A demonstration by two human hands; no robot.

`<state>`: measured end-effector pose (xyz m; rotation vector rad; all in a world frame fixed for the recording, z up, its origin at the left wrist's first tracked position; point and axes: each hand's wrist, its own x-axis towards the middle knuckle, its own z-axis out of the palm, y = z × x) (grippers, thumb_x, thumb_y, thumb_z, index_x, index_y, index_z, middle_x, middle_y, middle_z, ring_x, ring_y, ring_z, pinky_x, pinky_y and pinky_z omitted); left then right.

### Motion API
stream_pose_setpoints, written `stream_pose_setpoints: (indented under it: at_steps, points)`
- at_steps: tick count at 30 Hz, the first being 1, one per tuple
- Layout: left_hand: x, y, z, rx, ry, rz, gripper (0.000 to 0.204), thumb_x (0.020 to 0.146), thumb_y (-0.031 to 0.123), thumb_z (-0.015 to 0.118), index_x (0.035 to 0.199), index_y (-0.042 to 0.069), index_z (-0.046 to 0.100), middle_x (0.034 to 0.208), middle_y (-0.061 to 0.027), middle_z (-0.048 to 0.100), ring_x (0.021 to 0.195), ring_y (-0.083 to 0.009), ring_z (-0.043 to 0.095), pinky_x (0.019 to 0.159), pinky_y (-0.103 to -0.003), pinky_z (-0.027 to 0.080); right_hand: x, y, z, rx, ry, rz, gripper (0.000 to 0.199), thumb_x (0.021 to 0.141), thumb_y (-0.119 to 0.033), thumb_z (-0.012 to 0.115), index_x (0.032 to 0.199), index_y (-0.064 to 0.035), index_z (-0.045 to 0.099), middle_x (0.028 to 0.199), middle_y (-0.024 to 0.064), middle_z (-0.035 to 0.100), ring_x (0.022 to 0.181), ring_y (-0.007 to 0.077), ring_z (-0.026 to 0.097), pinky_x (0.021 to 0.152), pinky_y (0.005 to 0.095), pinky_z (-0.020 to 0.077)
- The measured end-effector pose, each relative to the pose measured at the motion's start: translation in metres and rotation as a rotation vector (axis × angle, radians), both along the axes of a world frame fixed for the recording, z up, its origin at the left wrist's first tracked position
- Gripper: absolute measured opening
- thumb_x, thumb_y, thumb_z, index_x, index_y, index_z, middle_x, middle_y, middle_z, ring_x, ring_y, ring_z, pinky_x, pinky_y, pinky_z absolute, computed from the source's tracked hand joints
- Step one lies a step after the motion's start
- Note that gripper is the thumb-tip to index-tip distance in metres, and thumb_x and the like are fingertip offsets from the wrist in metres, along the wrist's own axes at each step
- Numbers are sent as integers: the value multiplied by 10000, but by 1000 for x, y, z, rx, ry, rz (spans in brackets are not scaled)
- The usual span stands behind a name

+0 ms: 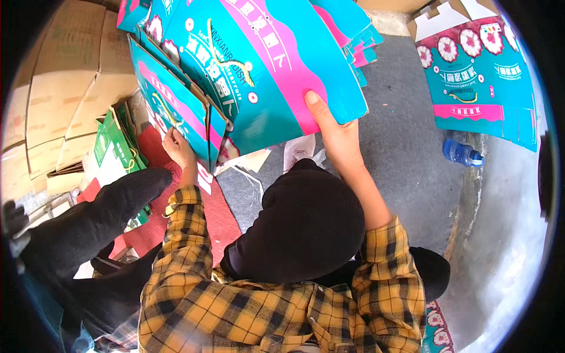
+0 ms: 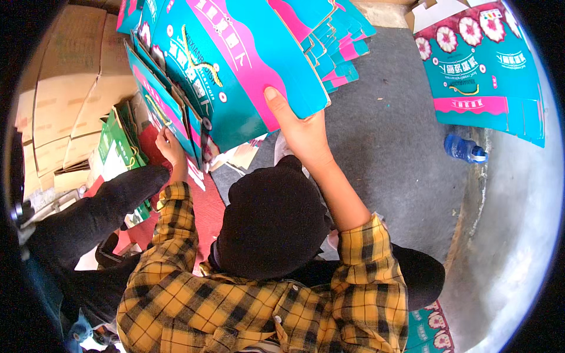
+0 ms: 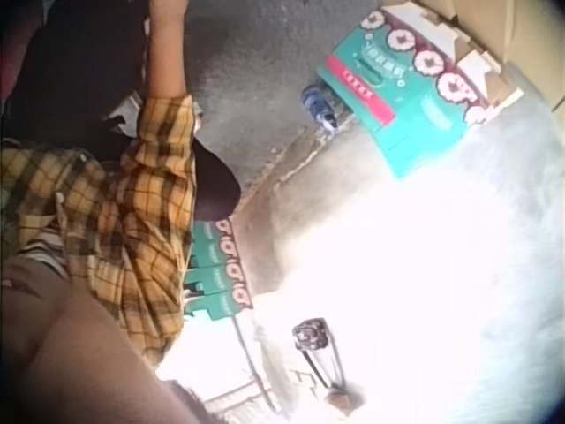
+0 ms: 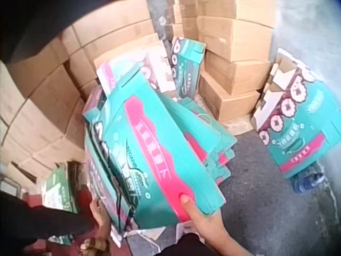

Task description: The person assembles cardboard packaging by hand, folding flat cardboard cutouts and inserts into boxes and placing the assembled boxes onto a stack.

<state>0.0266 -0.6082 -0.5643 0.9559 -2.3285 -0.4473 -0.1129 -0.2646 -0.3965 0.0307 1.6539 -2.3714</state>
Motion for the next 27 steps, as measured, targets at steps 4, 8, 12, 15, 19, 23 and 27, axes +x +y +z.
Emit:
stream_pose_setpoints:
  at_steps: [4,8,12,15,19,23,27]
  points:
    - [3,-9,0,41,34,-35,305,913,164,475,1146,-12,565,1041,-189,566,999,-304,502,885,-388,392,-4,16,20,340,391,-164,340,860,-136,627,1154,9,536,1149,84,551,1049,151,525,938,292,392]
    - [3,-3,-1,90,41,-92,361,927,126,414,1248,-23,484,1181,-218,510,1077,-328,467,955,-389,355,-25,20,95,526,843,-108,289,894,-188,533,1084,29,561,1083,129,608,994,183,580,853,291,443]
    - [4,-9,3,135,16,-71,360,925,99,406,1252,-39,468,1169,-222,512,1098,-337,464,973,-395,351,-38,-78,103,953,806,647,400,842,-376,544,821,18,607,770,192,615,760,347,621,670,443,491]
    - [0,-2,-3,103,5,-111,366,924,98,404,1261,-32,462,1178,-222,501,1107,-339,457,981,-394,347,-47,-138,45,1139,581,858,524,814,-461,572,904,56,576,838,218,626,811,360,620,733,448,479]
    - [-5,0,10,125,46,-115,383,929,130,393,1279,-16,452,1218,-223,469,1155,-347,423,1005,-395,326,-31,-159,17,1075,751,797,498,795,-437,602,899,48,560,841,209,631,814,361,621,736,451,482]
    - [-4,-6,0,107,96,-157,390,929,181,426,1271,-2,468,1249,-215,466,1173,-336,428,1000,-407,336,-42,-155,11,1061,616,709,423,783,-388,629,918,8,566,847,205,636,826,365,626,734,448,490]
    - [47,-72,-34,1026,305,186,558,914,385,475,1353,55,378,1298,-171,461,1219,-286,430,1010,-427,356,-83,-111,41,880,610,483,339,818,-338,628,922,-17,593,772,161,606,737,275,601,658,378,452]
